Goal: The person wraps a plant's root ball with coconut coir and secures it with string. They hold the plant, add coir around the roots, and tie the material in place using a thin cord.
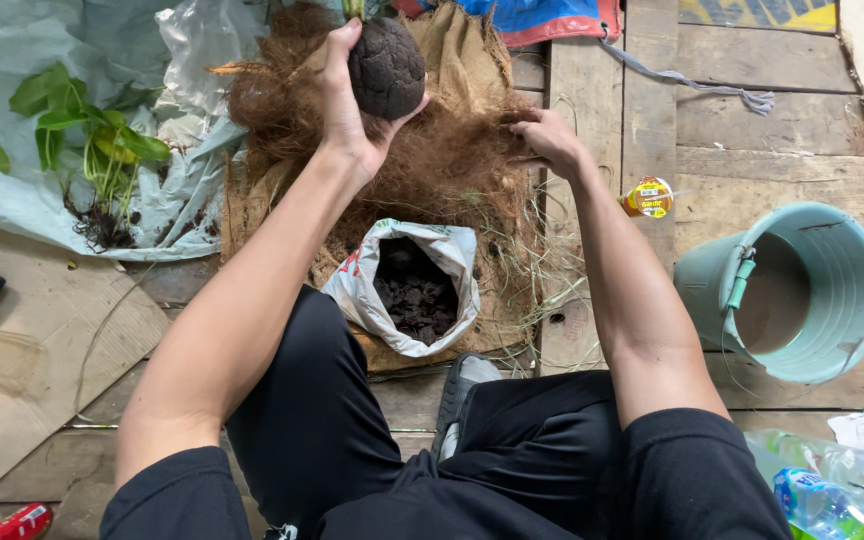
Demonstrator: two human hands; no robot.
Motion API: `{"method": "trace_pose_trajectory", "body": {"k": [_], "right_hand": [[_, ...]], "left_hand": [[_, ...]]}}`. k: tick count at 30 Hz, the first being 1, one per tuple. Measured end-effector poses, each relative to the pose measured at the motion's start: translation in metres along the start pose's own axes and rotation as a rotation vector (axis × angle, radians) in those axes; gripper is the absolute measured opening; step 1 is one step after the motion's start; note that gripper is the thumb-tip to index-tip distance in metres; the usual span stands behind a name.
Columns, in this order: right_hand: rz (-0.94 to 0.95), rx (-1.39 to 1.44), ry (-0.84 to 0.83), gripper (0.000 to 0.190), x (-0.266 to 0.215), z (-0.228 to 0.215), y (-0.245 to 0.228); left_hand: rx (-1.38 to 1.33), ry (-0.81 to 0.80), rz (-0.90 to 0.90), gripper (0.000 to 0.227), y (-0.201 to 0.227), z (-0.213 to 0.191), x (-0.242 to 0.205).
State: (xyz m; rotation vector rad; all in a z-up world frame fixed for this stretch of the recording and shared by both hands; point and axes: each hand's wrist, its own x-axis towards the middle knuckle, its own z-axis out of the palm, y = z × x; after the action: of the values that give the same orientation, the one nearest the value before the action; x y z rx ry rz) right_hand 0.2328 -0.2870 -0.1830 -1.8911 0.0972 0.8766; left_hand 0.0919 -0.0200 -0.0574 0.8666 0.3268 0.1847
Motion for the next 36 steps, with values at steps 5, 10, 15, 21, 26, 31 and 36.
{"method": "trace_pose_trajectory", "body": {"k": [5,10,15,21,26,31,36], "right_hand": [[0.010,0.309,-0.056,0.030,-0.013,-0.011,0.000],[-0.096,0.740,-0.094,0.018,-0.010,-0.026,0.013],[-0.084,0.767,0.054,0.022,-0.015,-0.041,0.024],[0.122,0.536,0.012,0.026,-0.024,-0.036,0.025],[0.006,0.636,-0.100,0.026,-0.025,-0.037,0.024],[-0.064,0.574,-0.061,0.026,-0.014,-0.042,0.038],[-0.062,0.641,-0.068,0.018,-0.001,-0.038,0.047]], "left_hand": [[-0.160,-0.062,-0.117,0.082,-0.007,0.020,0.003],[-0.170,-0.083,-0.093,0.085,-0.012,0.033,0.007],[-0.141,-0.054,-0.072,0.088,-0.022,0.047,0.009],[-0.252,-0.128,-0.075,0.093,-0.026,0.052,0.014],[-0.239,-0.178,-0.071,0.096,-0.021,0.059,0.002],[-0.192,-0.256,-0.195,0.103,0.005,0.069,-0.026],[0.005,-0.429,-0.180,0.104,0.040,0.079,-0.047]]}}
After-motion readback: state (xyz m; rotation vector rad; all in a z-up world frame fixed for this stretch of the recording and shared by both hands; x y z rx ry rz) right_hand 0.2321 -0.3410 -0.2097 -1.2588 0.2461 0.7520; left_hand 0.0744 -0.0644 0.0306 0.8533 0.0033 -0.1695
